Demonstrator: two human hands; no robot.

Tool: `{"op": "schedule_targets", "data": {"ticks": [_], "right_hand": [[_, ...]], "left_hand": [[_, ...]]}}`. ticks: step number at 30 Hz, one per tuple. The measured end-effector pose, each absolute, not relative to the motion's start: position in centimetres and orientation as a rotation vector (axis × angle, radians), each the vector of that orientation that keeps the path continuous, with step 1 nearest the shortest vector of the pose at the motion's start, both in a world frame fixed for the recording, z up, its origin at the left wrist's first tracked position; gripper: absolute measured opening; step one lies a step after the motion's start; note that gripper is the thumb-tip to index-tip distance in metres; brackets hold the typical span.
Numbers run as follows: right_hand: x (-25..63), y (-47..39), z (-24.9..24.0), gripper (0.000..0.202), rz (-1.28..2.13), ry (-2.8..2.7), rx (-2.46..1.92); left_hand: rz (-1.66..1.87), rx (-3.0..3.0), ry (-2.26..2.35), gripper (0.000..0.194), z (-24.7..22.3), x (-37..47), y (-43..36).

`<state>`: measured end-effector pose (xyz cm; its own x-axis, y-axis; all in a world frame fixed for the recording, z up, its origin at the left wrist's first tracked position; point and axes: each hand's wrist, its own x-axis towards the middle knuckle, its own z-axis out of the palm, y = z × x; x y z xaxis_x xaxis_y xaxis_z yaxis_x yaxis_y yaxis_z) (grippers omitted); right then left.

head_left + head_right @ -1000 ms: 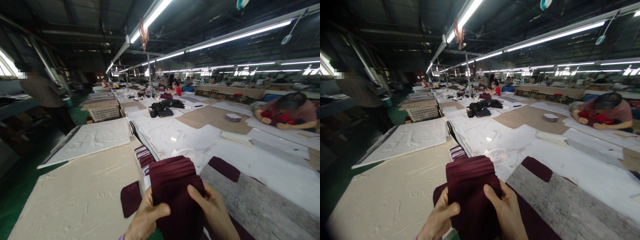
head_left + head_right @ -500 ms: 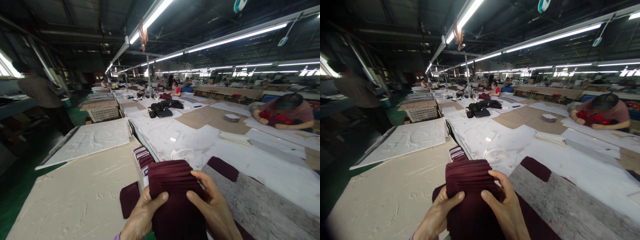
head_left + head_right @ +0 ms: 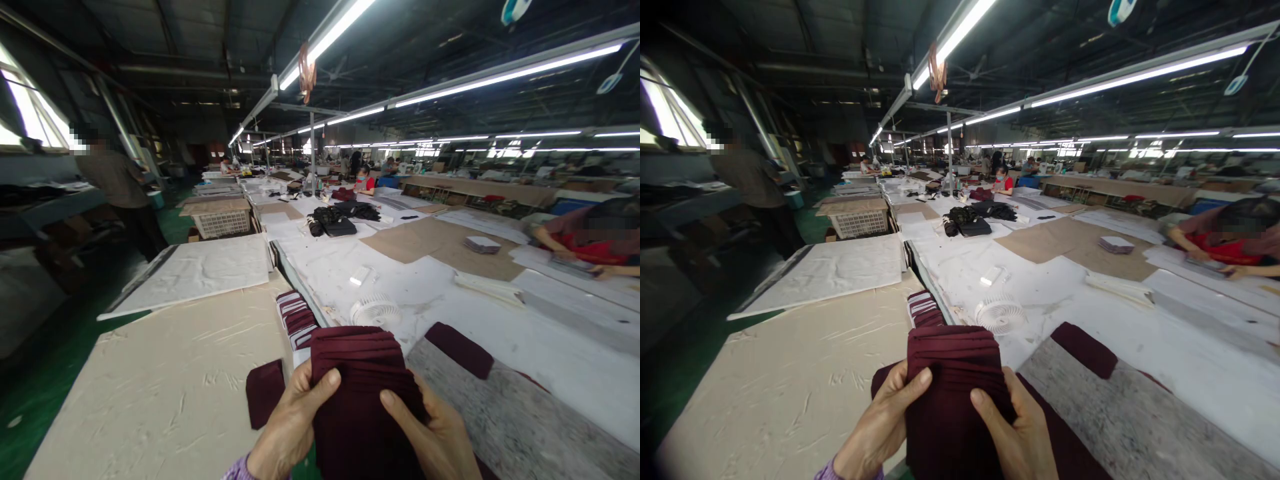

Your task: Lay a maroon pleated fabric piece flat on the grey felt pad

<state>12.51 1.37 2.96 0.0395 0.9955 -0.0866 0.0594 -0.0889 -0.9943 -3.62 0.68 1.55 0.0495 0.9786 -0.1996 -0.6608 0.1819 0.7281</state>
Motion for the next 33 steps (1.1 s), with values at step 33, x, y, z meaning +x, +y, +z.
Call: {"op": "schedule_targets", "data": {"ticks": [33], "right_hand": [[13.8, 2.2, 2.2, 0.046, 1.418, -1.233, -1.178]], "left_hand": [[1.276, 0.659, 0.771, 0.028, -0.2, -4.3, 0.5]]}}
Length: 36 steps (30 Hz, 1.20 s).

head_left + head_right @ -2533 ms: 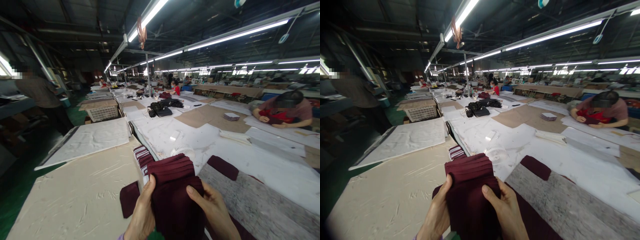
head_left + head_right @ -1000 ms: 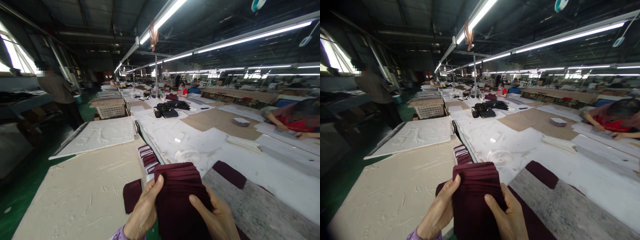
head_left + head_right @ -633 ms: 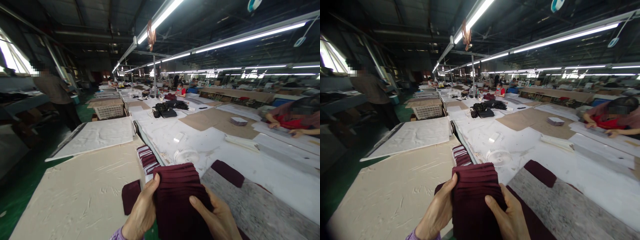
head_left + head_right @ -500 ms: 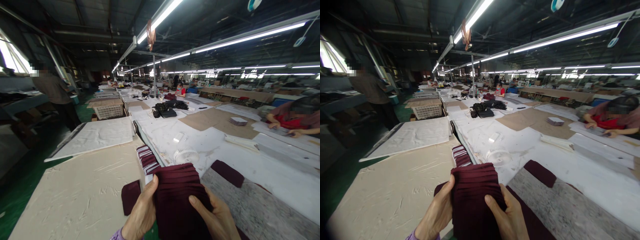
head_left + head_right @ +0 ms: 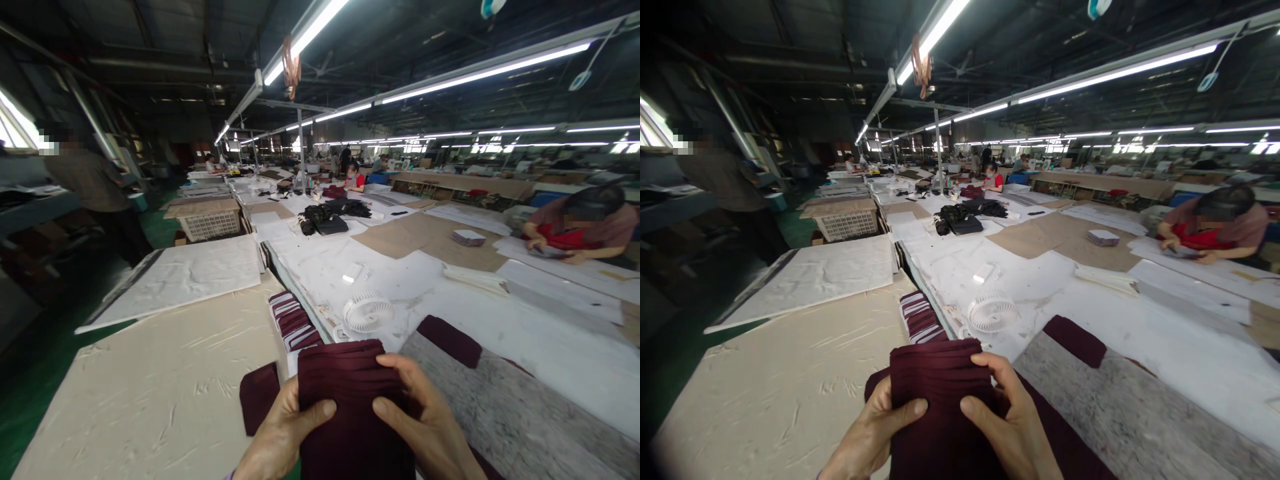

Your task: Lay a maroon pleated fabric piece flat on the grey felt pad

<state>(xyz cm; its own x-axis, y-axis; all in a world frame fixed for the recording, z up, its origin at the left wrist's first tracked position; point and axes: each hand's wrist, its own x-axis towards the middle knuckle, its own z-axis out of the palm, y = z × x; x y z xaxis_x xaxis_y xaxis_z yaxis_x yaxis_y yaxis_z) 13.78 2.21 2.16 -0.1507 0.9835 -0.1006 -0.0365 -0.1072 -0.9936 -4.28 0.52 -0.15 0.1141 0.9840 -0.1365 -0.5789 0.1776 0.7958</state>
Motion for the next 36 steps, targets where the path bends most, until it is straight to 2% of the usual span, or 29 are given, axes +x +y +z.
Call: {"op": "schedule_targets", "data": {"ticks": [6, 14, 20, 27, 32, 36], "right_hand": [[13.3, 1.9, 2.4, 0.037, 1.496, -1.209, -1.101], [12.4, 1.7, 1.7, 0.046, 1.502, -1.132, -1.246], [12.9, 2.1, 1.5, 0.042, 1.492, -1.178, -1.285], [12.5, 2.0, 1.6, 0.042, 1.453, -1.114, -1.316], [11.8, 1.9, 1.8, 0.045, 1.415, -1.101, -1.288], [11.9, 1.9, 2.0, 0.048, 1.446, -1.096, -1.271]], "left_hand": [[1.32, 0.629, 0.827, 0.023, 0.0, -4.3, 0.8], [1.388, 0.476, 0.809, 0.022, 0.8, -4.1, 1.3], [1.311, 0.28, 0.556, 0.045, 2.0, -4.2, 1.7], [1.29, 0.239, 0.55, 0.05, 2.0, -4.2, 1.6], [1.29, 0.266, 0.608, 0.048, 1.4, -4.0, 1.1], [1.374, 0.477, 0.656, 0.04, 0.2, -4.0, 0.4]]}}
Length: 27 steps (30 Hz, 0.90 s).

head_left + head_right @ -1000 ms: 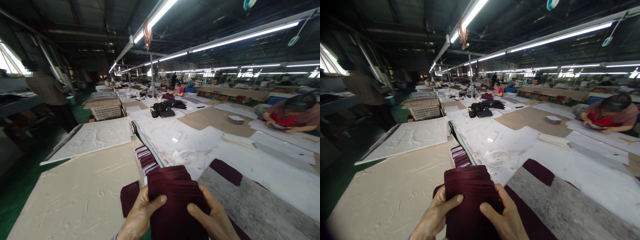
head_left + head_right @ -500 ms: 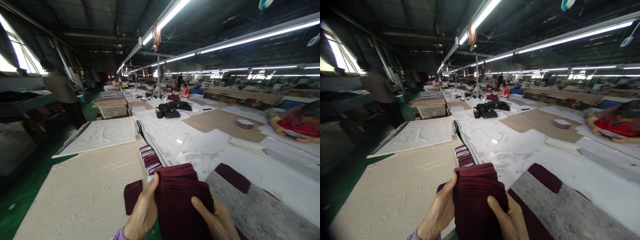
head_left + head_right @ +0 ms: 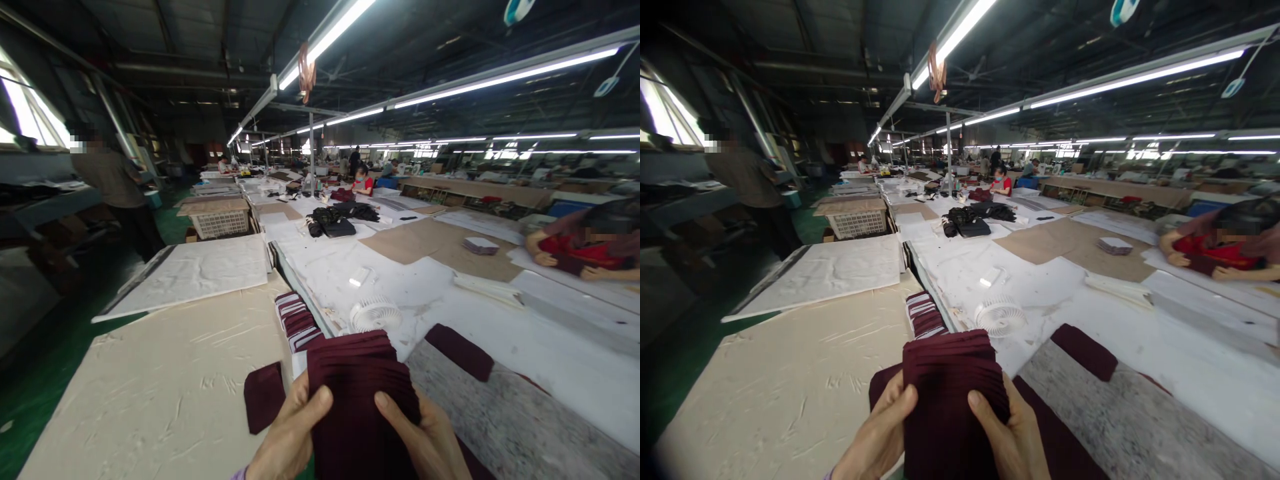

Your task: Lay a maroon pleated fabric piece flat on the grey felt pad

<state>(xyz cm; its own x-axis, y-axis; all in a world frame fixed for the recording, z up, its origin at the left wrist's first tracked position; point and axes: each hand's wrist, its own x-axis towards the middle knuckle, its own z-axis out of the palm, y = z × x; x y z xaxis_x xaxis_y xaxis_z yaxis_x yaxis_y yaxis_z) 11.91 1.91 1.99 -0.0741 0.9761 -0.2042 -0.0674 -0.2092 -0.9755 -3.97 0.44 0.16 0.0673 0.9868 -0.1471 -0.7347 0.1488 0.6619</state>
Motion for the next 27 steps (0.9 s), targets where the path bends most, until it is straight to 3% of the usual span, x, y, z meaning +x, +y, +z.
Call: {"op": "schedule_targets", "data": {"ticks": [11, 18, 27], "right_hand": [[12.2, 1.9, 1.2, 0.037, 1.422, -1.178, -1.214], [12.7, 2.1, 0.8, 0.045, 1.168, -1.342, -1.307], [13.3, 2.1, 2.9, 0.051, 1.561, -1.199, -1.162]], "left_hand": [[1.307, 0.633, 0.736, 0.037, 0.3, -3.5, 0.4], [1.32, 0.572, 0.804, 0.029, -0.1, -3.5, 0.2], [1.243, 0.659, 0.77, 0.032, 0.5, -4.1, 0.1]]}}
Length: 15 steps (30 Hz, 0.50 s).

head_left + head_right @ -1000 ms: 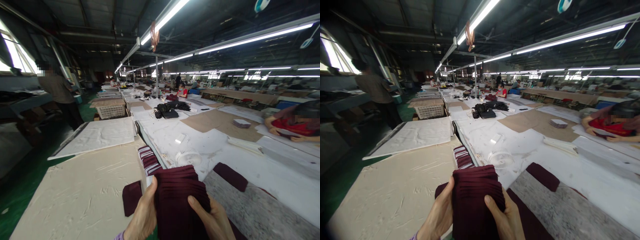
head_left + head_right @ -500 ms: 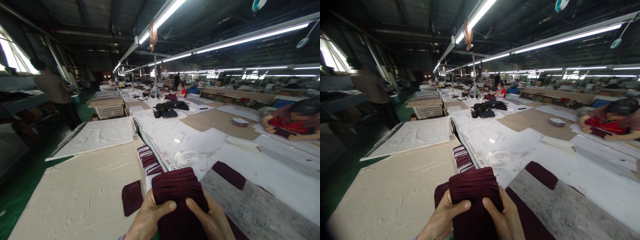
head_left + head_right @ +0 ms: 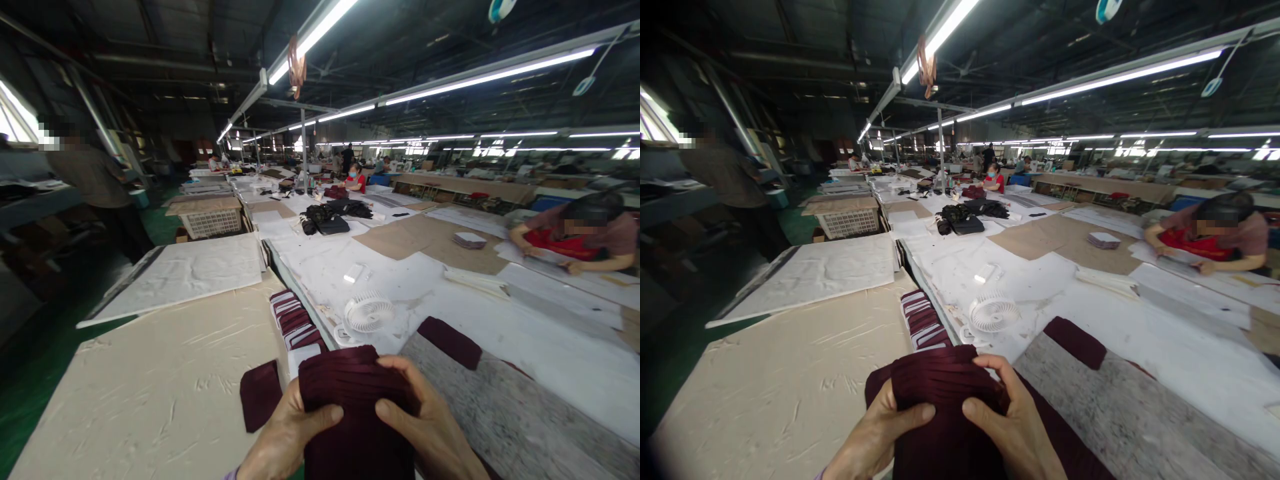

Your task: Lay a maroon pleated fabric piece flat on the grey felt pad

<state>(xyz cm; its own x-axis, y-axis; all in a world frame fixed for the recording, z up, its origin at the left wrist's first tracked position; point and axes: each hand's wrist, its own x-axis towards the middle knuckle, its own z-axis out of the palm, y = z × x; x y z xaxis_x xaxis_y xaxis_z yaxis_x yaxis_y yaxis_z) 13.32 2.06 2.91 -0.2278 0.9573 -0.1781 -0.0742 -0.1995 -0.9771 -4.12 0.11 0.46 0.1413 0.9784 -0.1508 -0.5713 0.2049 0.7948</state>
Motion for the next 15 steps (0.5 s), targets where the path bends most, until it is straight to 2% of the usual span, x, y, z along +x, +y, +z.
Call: {"op": "schedule_targets", "data": {"ticks": [4, 9, 15], "right_hand": [[12.8, 1.6, 2.4, 0.047, 1.584, -1.225, -1.075], [12.5, 1.5, 1.9, 0.049, 1.499, -1.171, -1.243], [12.5, 1.4, 2.1, 0.047, 1.456, -1.196, -1.263]], "left_hand": [[1.264, 0.636, 0.768, 0.026, 0.1, -4.2, 0.4], [1.344, 0.511, 0.757, 0.022, 0.1, -3.8, 0.4], [1.328, 0.282, 0.582, 0.044, 1.4, -3.9, 0.7]]}}
